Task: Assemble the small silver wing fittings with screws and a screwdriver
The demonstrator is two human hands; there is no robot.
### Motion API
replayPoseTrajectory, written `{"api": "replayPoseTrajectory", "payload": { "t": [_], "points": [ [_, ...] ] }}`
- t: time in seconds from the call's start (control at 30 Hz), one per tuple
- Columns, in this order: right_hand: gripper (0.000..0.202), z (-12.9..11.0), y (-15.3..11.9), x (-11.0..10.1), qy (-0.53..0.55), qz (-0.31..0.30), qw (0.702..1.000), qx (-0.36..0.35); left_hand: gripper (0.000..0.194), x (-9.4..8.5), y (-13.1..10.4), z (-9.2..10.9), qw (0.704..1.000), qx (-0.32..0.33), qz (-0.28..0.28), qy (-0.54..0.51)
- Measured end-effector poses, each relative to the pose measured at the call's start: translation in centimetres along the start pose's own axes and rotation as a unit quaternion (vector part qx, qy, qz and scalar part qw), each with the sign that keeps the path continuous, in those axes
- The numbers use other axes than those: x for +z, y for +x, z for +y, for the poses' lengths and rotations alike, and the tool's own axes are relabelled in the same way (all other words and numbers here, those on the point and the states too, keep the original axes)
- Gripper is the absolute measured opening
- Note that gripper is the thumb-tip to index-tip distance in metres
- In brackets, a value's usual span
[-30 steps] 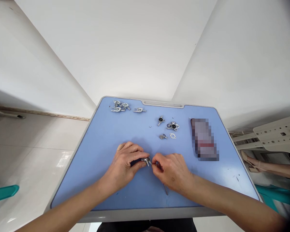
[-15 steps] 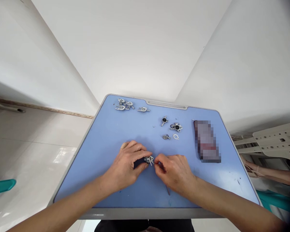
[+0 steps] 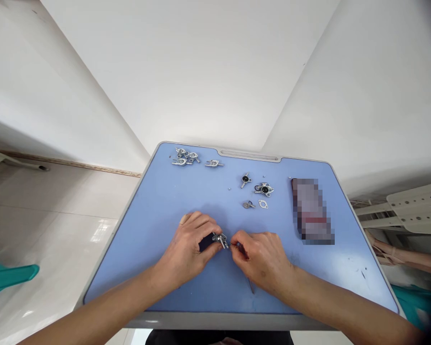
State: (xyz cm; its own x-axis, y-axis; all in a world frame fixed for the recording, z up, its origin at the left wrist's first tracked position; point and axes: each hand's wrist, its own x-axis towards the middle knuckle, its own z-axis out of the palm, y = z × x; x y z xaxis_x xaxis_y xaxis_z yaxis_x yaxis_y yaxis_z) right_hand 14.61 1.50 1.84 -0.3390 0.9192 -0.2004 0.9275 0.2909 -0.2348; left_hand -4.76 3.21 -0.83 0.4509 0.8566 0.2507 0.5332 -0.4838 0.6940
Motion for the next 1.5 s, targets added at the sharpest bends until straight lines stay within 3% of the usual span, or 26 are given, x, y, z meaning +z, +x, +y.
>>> {"api": "replayPoseTrajectory", "payload": {
  "t": [0.33,0.63,0.9,1.07,1.23,1.5],
  "points": [
    [0.015,-0.2,0.2,0.3,-0.002,-0.005,1.0,-0.005,0.009,-0.1,-0.2,-0.1,0.999,-0.005,0.001,-0.032],
    [0.013,0.0,0.1,0.0,0.043,0.031,0.999,-0.01,0.01,0.2,-0.5,0.3,0.998,0.001,0.001,-0.062],
    [0.014,0.1,0.1,0.1,0.054,0.015,0.998,-0.005,0.011,0.1,-0.4,0.4,0.999,-0.008,-0.005,-0.053],
    [0.014,0.4,0.4,-0.2,0.05,0.006,0.998,0.035,0.029,-0.3,-0.4,0.1,0.998,-0.015,-0.009,-0.054],
    [0.012,0.8,1.1,-0.7,0.041,0.003,0.997,0.069,0.029,-0.2,-0.6,-0.1,0.999,0.022,-0.026,-0.034],
    [0.014,-0.8,-0.2,-2.3,0.025,0.035,0.999,-0.011,0.023,-0.5,-0.8,-0.3,0.999,0.018,-0.008,0.048]
  ]
}}
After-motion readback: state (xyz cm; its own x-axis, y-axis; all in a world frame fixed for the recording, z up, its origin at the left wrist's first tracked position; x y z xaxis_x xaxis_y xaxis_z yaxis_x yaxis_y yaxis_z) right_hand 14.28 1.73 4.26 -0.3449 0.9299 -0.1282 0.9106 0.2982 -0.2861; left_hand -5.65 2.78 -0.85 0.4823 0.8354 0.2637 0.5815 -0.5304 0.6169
